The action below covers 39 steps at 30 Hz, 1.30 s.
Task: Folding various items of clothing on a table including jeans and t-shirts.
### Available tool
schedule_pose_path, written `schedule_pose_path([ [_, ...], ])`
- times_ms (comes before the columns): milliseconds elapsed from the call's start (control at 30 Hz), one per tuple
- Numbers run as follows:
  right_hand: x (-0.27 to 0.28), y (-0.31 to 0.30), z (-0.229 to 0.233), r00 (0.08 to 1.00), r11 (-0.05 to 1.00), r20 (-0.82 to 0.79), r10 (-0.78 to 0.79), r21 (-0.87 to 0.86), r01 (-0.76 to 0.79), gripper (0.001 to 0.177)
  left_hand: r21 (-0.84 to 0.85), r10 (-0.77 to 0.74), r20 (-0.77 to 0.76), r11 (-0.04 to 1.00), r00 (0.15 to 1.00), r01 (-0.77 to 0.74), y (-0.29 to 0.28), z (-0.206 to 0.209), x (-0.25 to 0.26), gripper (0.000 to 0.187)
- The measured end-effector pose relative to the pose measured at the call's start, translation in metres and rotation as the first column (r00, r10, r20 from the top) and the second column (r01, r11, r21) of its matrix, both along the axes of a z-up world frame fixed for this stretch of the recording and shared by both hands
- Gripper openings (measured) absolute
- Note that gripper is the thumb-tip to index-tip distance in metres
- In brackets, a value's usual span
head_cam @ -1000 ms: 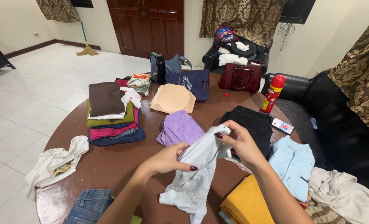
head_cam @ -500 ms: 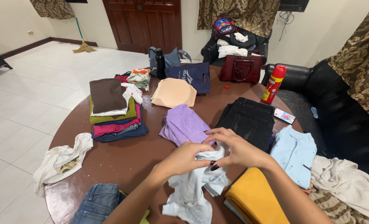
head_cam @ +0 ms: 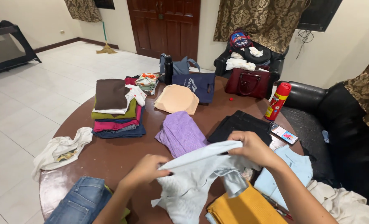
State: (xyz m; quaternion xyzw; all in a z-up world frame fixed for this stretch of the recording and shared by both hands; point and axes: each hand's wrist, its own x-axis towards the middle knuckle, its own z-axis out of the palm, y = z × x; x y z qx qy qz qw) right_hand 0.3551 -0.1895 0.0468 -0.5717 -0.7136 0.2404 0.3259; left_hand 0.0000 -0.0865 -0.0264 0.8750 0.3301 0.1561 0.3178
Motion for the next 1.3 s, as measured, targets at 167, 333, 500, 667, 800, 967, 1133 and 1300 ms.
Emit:
schedule_pose_path([
  [167, 0.043, -0.012, -0.029, 0.969, 0.941, -0.121, 0.217, -0.237, -0.24, 0.014, 0.048, 0.094, -0.178, 0.995, 0.979, -0.086, -0.004, -0.04, -0.025, 0.031],
  [333, 0.045, 0.019, -0.054, 0.954, 0.972, 0.216, 0.208, -0.159, -0.176, 0.018, 0.095, 0.091, -0.514, 0.994, 0.853, -0.049, -0.006, -0.043, -0.035, 0.03],
  [500, 0.029, 0.054, -0.055, 0.977, 0.963, 0.151, -0.154, 0.243, 0.114, 0.021, 0.577, 0.656, -0.007, 0.619, 0.754, -0.533, -0.035, 0.019, -0.029, 0.021],
  [667, 0.033, 0.045, -0.059, 0.978, 0.893, -0.03, -0.209, 0.401, 0.203, 0.025, 0.698, 0.605, 0.235, 0.439, 0.761, -0.565, -0.091, 0.053, -0.036, 0.031],
  [800, 0.055, 0.038, -0.138, 0.973, 0.968, 0.216, -0.077, 0.251, 0.021, 0.029, 0.55, 0.629, 0.003, 0.649, 0.777, -0.527, -0.116, -0.012, -0.041, 0.035],
  [967, 0.067, 0.011, -0.224, 0.885, 0.917, 0.335, 0.324, -0.339, -0.207, 0.027, 0.131, 0.607, -0.293, 0.791, 0.738, -0.598, -0.108, -0.217, -0.062, 0.035],
  [1133, 0.015, 0.001, -0.283, 0.942, 0.987, 0.33, -0.068, -0.117, 0.112, 0.025, 0.094, 0.5, -0.415, 0.855, 0.76, -0.511, -0.12, -0.244, 0.003, 0.04],
  [1300, -0.081, -0.003, -0.317, 0.955, 0.986, 0.252, 0.159, -0.081, -0.142, 0.058, 0.341, 0.635, 0.009, 0.724, 0.772, -0.6, -0.099, -0.327, 0.088, 0.055],
])
